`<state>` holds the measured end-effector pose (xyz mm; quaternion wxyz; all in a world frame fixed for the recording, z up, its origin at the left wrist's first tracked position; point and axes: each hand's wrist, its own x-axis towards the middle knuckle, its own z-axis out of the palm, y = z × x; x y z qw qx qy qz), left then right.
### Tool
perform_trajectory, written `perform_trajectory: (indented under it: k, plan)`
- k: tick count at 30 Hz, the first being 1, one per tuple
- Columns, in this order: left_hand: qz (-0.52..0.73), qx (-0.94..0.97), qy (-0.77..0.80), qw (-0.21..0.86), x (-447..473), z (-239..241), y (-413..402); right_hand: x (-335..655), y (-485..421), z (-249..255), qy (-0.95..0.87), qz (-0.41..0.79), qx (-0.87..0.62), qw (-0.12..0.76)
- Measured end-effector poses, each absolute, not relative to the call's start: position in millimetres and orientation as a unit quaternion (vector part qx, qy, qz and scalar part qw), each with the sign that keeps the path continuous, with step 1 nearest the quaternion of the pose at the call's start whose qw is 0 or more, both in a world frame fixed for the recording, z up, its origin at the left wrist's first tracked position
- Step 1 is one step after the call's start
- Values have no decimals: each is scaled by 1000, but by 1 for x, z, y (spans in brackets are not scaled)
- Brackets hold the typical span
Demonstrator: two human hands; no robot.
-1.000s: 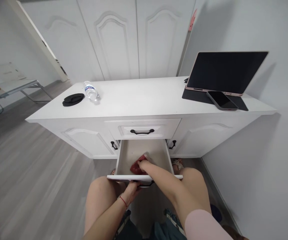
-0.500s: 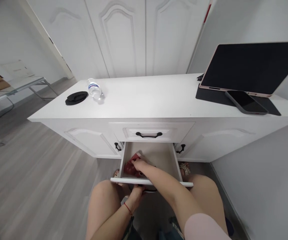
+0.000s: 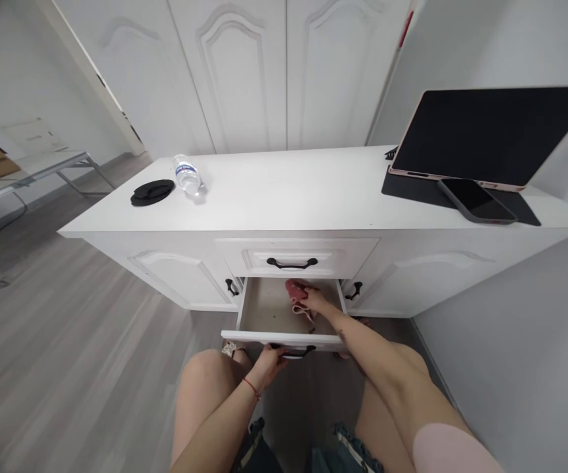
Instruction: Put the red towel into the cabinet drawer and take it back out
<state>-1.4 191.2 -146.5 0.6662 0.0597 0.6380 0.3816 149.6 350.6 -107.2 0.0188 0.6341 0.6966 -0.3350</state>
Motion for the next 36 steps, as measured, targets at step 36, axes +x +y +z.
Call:
perform_trajectory:
  k: [36]
  plan:
    - [559, 39, 524, 641, 21, -134, 215, 130, 218, -96, 758, -154, 578, -260]
